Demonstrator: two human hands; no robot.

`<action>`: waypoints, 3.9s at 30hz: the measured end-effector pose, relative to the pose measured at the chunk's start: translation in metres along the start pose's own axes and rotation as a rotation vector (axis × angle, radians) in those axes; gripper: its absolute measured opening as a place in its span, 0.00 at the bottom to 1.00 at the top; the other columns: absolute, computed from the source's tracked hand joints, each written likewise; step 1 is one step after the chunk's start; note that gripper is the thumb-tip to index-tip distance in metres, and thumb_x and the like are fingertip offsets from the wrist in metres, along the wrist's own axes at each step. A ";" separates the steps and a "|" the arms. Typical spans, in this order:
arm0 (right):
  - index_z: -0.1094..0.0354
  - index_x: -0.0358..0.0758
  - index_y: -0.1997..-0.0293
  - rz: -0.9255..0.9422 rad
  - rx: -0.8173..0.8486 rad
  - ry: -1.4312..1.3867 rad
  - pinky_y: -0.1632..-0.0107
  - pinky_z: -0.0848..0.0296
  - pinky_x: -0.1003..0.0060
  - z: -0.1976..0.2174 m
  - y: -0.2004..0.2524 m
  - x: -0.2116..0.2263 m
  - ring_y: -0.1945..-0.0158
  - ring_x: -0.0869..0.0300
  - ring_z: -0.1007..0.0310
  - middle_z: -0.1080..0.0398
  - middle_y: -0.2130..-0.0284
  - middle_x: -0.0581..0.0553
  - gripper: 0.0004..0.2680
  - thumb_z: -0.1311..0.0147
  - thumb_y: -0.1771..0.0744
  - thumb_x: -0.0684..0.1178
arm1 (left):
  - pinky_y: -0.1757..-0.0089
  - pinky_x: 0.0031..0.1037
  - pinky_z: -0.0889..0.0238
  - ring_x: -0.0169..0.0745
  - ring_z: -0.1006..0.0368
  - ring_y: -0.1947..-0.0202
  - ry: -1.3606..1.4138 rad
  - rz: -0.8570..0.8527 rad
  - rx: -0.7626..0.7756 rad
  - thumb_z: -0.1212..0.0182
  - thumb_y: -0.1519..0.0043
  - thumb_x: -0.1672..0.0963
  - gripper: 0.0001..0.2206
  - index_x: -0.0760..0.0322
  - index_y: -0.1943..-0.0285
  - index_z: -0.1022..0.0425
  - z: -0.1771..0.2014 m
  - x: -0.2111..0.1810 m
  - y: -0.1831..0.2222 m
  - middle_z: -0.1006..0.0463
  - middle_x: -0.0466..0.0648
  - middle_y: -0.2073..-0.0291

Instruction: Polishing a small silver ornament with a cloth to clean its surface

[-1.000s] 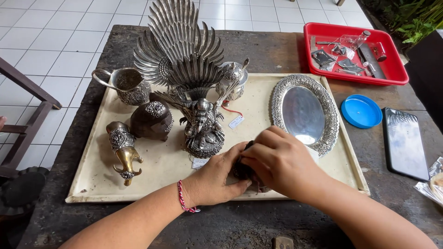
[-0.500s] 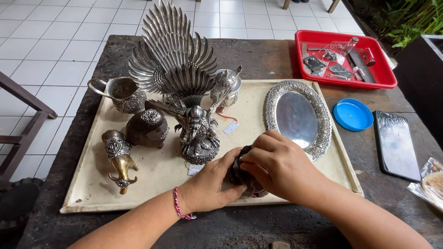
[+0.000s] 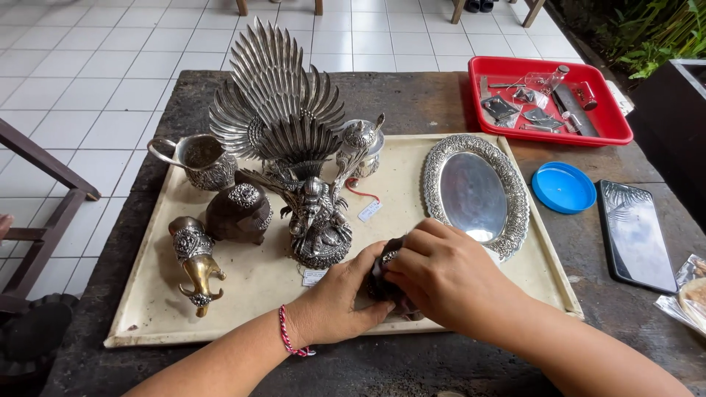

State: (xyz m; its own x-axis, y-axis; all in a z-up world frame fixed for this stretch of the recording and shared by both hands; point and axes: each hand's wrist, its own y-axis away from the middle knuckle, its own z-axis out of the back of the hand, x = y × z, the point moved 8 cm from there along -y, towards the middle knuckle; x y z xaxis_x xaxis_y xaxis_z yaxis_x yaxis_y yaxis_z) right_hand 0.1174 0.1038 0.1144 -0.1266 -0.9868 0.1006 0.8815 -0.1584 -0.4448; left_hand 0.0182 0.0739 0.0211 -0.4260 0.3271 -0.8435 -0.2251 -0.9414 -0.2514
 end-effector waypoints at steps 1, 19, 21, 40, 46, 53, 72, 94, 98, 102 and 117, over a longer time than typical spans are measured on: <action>0.36 0.43 0.75 -0.023 0.064 -0.012 0.68 0.36 0.56 0.001 0.003 -0.001 0.73 0.51 0.38 0.36 0.77 0.47 0.11 0.46 0.31 0.47 | 0.52 0.30 0.30 0.42 0.23 0.56 0.004 0.020 0.013 0.36 0.41 0.54 0.34 0.66 0.27 0.48 -0.001 0.001 0.001 0.22 0.51 0.54; 0.33 0.44 0.73 0.006 -0.072 0.028 0.69 0.38 0.57 -0.004 0.001 0.000 0.73 0.52 0.40 0.37 0.77 0.47 0.10 0.47 0.30 0.47 | 0.56 0.30 0.29 0.40 0.23 0.60 -0.032 0.039 -0.002 0.35 0.43 0.54 0.36 0.63 0.26 0.47 -0.003 0.010 0.001 0.20 0.51 0.57; 0.33 0.43 0.73 0.005 -0.065 0.007 0.69 0.38 0.57 -0.009 0.000 -0.001 0.73 0.52 0.40 0.37 0.76 0.47 0.10 0.48 0.30 0.48 | 0.55 0.30 0.30 0.40 0.24 0.58 -0.011 0.029 0.000 0.36 0.43 0.55 0.34 0.62 0.28 0.46 -0.003 0.006 0.001 0.21 0.49 0.56; 0.27 0.45 0.68 -0.077 0.124 -0.021 0.70 0.35 0.56 0.001 0.011 -0.015 0.73 0.52 0.37 0.34 0.76 0.49 0.06 0.44 0.32 0.48 | 0.53 0.28 0.29 0.39 0.22 0.58 0.022 0.062 0.009 0.35 0.42 0.55 0.35 0.64 0.26 0.47 -0.003 0.007 0.002 0.19 0.50 0.55; 0.26 0.44 0.62 -0.078 0.006 -0.181 0.65 0.32 0.58 -0.010 0.000 -0.020 0.69 0.52 0.35 0.34 0.72 0.46 0.02 0.44 0.32 0.46 | 0.54 0.29 0.30 0.40 0.25 0.58 0.021 -0.017 -0.023 0.36 0.43 0.56 0.32 0.65 0.29 0.45 0.001 -0.001 -0.001 0.23 0.50 0.54; 0.25 0.45 0.65 -0.130 0.184 -0.079 0.71 0.32 0.57 -0.004 0.012 -0.013 0.71 0.53 0.34 0.32 0.76 0.50 0.04 0.42 0.33 0.49 | 0.48 0.33 0.29 0.48 0.24 0.50 0.053 -0.052 0.005 0.37 0.40 0.56 0.34 0.68 0.27 0.49 -0.001 -0.004 0.000 0.23 0.56 0.48; 0.26 0.44 0.63 -0.029 0.090 -0.010 0.69 0.33 0.58 -0.001 0.005 -0.003 0.71 0.52 0.36 0.34 0.75 0.48 0.02 0.43 0.33 0.46 | 0.57 0.34 0.32 0.47 0.26 0.59 0.007 -0.040 0.022 0.39 0.39 0.52 0.34 0.67 0.27 0.51 -0.002 0.001 0.001 0.25 0.54 0.56; 0.22 0.45 0.65 -0.192 0.128 -0.146 0.64 0.30 0.59 -0.004 0.007 -0.035 0.68 0.54 0.30 0.28 0.72 0.50 0.03 0.41 0.34 0.47 | 0.46 0.32 0.31 0.49 0.23 0.48 0.045 -0.038 0.013 0.37 0.40 0.55 0.35 0.68 0.26 0.51 -0.003 -0.001 0.001 0.24 0.59 0.45; 0.22 0.52 0.70 -0.256 0.332 -0.009 0.74 0.31 0.58 0.002 0.019 -0.045 0.69 0.57 0.28 0.27 0.75 0.56 0.03 0.40 0.36 0.48 | 0.42 0.31 0.33 0.48 0.25 0.45 0.080 -0.068 0.006 0.37 0.40 0.57 0.34 0.70 0.26 0.50 -0.002 -0.002 0.000 0.25 0.60 0.43; 0.20 0.45 0.65 -0.245 0.118 -0.065 0.64 0.28 0.60 0.001 0.013 -0.047 0.66 0.56 0.27 0.25 0.71 0.51 0.02 0.39 0.36 0.45 | 0.44 0.33 0.33 0.50 0.24 0.46 0.042 -0.062 -0.001 0.37 0.41 0.56 0.34 0.69 0.27 0.51 -0.004 0.000 0.001 0.24 0.59 0.43; 0.24 0.45 0.71 -0.266 0.010 -0.077 0.65 0.26 0.59 -0.012 0.007 -0.045 0.70 0.49 0.26 0.30 0.78 0.46 0.02 0.40 0.38 0.43 | 0.52 0.52 0.26 0.69 0.23 0.51 0.052 -0.077 -0.047 0.34 0.44 0.58 0.34 0.75 0.29 0.45 0.002 -0.005 -0.002 0.21 0.70 0.54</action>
State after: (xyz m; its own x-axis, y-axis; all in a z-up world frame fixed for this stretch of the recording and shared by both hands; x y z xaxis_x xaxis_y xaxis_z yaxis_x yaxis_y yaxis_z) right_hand 0.1234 0.1468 0.0961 -0.3200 -0.9050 0.2801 0.8264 -0.4113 -0.3846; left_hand 0.0188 0.0739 0.0268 -0.3627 0.3955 -0.8438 -0.2140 -0.9166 -0.3377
